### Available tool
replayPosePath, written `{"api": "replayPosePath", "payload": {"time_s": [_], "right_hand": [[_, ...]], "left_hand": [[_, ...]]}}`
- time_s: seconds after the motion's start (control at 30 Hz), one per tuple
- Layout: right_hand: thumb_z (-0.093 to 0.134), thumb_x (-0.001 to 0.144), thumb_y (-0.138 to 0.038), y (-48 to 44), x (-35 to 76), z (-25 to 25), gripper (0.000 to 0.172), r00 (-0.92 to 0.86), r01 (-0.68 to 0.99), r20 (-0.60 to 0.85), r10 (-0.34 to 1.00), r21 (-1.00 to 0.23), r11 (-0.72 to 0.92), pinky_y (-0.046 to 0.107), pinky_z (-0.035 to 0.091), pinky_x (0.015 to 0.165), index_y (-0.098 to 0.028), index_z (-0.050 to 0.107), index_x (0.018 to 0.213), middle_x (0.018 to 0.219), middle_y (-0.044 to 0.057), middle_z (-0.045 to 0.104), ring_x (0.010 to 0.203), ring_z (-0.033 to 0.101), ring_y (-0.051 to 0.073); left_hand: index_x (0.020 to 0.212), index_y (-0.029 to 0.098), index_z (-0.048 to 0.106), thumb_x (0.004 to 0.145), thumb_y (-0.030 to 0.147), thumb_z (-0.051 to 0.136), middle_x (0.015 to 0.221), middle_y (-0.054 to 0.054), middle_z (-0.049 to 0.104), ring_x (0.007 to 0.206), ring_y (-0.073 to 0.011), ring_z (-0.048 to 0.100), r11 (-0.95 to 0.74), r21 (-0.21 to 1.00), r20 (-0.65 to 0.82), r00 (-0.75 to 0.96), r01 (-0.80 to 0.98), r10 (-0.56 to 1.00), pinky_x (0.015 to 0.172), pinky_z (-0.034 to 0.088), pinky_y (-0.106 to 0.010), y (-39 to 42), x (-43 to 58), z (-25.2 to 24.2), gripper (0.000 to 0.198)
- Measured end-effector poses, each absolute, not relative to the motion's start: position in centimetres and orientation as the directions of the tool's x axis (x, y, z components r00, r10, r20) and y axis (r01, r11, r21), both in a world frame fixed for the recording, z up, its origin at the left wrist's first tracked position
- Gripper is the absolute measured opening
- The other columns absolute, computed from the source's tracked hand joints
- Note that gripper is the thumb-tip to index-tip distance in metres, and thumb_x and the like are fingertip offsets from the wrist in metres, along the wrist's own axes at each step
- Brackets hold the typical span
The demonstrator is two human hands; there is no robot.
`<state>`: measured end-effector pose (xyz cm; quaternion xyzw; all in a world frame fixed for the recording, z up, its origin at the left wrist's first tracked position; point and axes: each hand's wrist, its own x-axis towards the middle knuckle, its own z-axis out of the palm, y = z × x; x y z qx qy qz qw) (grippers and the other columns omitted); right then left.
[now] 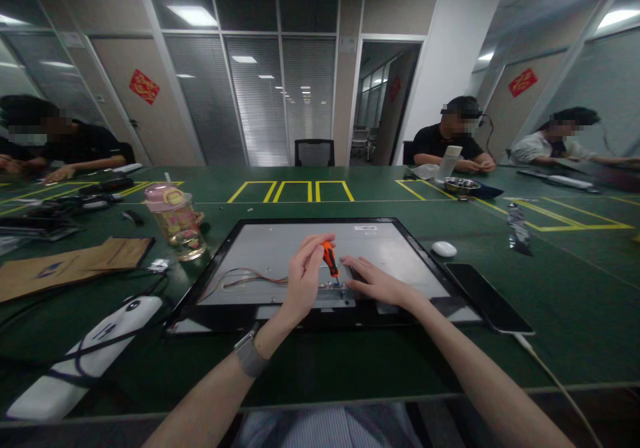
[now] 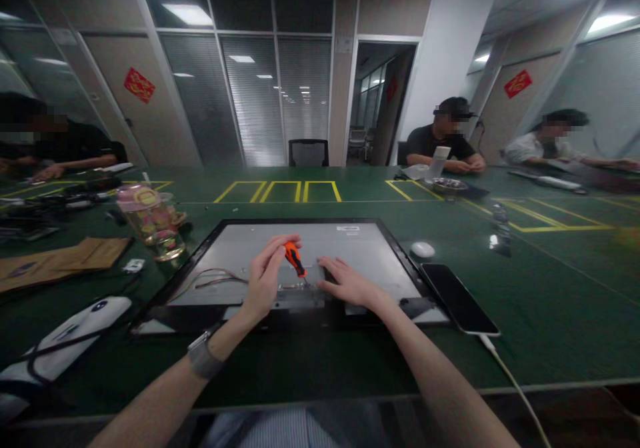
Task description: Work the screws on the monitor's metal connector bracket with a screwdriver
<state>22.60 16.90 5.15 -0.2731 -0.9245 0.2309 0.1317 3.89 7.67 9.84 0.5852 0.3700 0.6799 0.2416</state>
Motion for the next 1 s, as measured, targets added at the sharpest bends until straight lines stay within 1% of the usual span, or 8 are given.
{"api": "replayPosePath", "payload": {"time_s": [0.13,0.27,0.37,0.57,0.73,0.8,0.87,1.0], "right_hand": [[0.041,0.095,-0.050,17.15,22.69,4.80,0.055,-0.819,0.434,0.128,0.559,-0.499,0.750,0.051,0.015,0.114,-0.019,0.038,0.139,0.145,0.012,0.042,0.133,0.036,0.029],[0.040,0.096,-0.052,17.32,22.76,4.46,0.056,-0.818,0.439,0.127,0.561,-0.493,0.751,0.049,0.014,0.115,-0.018,0.037,0.141,0.145,0.012,0.041,0.135,0.034,0.028],[0.040,0.095,-0.053,17.34,22.73,4.43,0.058,-0.816,0.444,0.121,0.565,-0.493,0.748,0.048,0.014,0.116,-0.017,0.037,0.141,0.145,0.012,0.041,0.135,0.034,0.028],[0.039,0.095,-0.054,17.17,22.68,4.71,0.059,-0.811,0.452,0.108,0.575,-0.507,0.734,0.048,0.016,0.115,-0.018,0.037,0.141,0.145,0.012,0.041,0.136,0.033,0.028],[0.040,0.095,-0.052,17.23,22.70,4.64,0.058,-0.810,0.451,0.121,0.574,-0.498,0.741,0.049,0.016,0.115,-0.017,0.038,0.140,0.145,0.013,0.041,0.134,0.035,0.029],[0.041,0.095,-0.052,17.27,22.70,4.64,0.057,-0.812,0.445,0.126,0.570,-0.499,0.744,0.049,0.015,0.115,-0.018,0.038,0.140,0.145,0.012,0.041,0.134,0.036,0.029],[0.041,0.095,-0.051,17.28,22.68,4.67,0.055,-0.816,0.439,0.127,0.564,-0.499,0.747,0.050,0.015,0.115,-0.019,0.038,0.140,0.145,0.011,0.042,0.134,0.035,0.028],[0.041,0.095,-0.049,17.24,22.63,4.71,0.053,-0.818,0.430,0.134,0.559,-0.503,0.750,0.051,0.016,0.114,-0.019,0.040,0.138,0.144,0.011,0.043,0.134,0.036,0.029]], "left_hand": [[0.106,0.017,0.067,0.091,0.028,0.049,0.095,-0.007,0.064,0.087,-0.0165,0.062,-0.600,0.792,0.609,-0.201,0.110,0.767,0.079,0.047,-0.028,7.64,3.95,9.90,0.026],[0.090,0.019,0.071,0.083,0.025,0.062,0.085,-0.004,0.055,0.082,-0.0148,0.055,-0.634,0.742,0.671,-0.228,0.220,0.706,0.076,0.044,-0.027,7.87,3.90,9.59,0.013],[0.085,0.020,0.071,0.079,0.025,0.067,0.083,-0.002,0.049,0.080,-0.0139,0.052,-0.636,0.735,0.678,-0.263,0.234,0.687,0.074,0.043,-0.026,8.08,3.94,9.28,0.009],[0.086,0.018,0.070,0.083,0.028,0.063,0.083,-0.002,0.050,0.076,-0.0121,0.053,-0.611,0.764,0.645,-0.269,0.207,0.716,0.072,0.045,-0.024,7.88,4.08,9.40,0.012],[0.105,0.018,0.065,0.092,0.028,0.048,0.090,-0.005,0.061,0.082,-0.0142,0.059,-0.599,0.788,0.615,-0.226,0.142,0.756,0.078,0.047,-0.027,7.67,3.94,9.72,0.024],[0.106,0.017,0.064,0.094,0.029,0.043,0.090,-0.006,0.064,0.086,-0.0156,0.060,-0.595,0.797,0.602,-0.206,0.099,0.772,0.080,0.047,-0.028,7.68,3.86,9.75,0.026],[0.102,0.017,0.066,0.093,0.030,0.044,0.092,-0.007,0.064,0.089,-0.0167,0.060,-0.600,0.793,0.608,-0.191,0.103,0.771,0.082,0.047,-0.029,7.73,3.81,9.74,0.027],[0.094,0.018,0.071,0.087,0.032,0.058,0.095,-0.007,0.056,0.090,-0.0166,0.056,-0.619,0.763,0.646,-0.206,0.184,0.735,0.082,0.046,-0.028,7.86,3.85,9.65,0.021]]}}
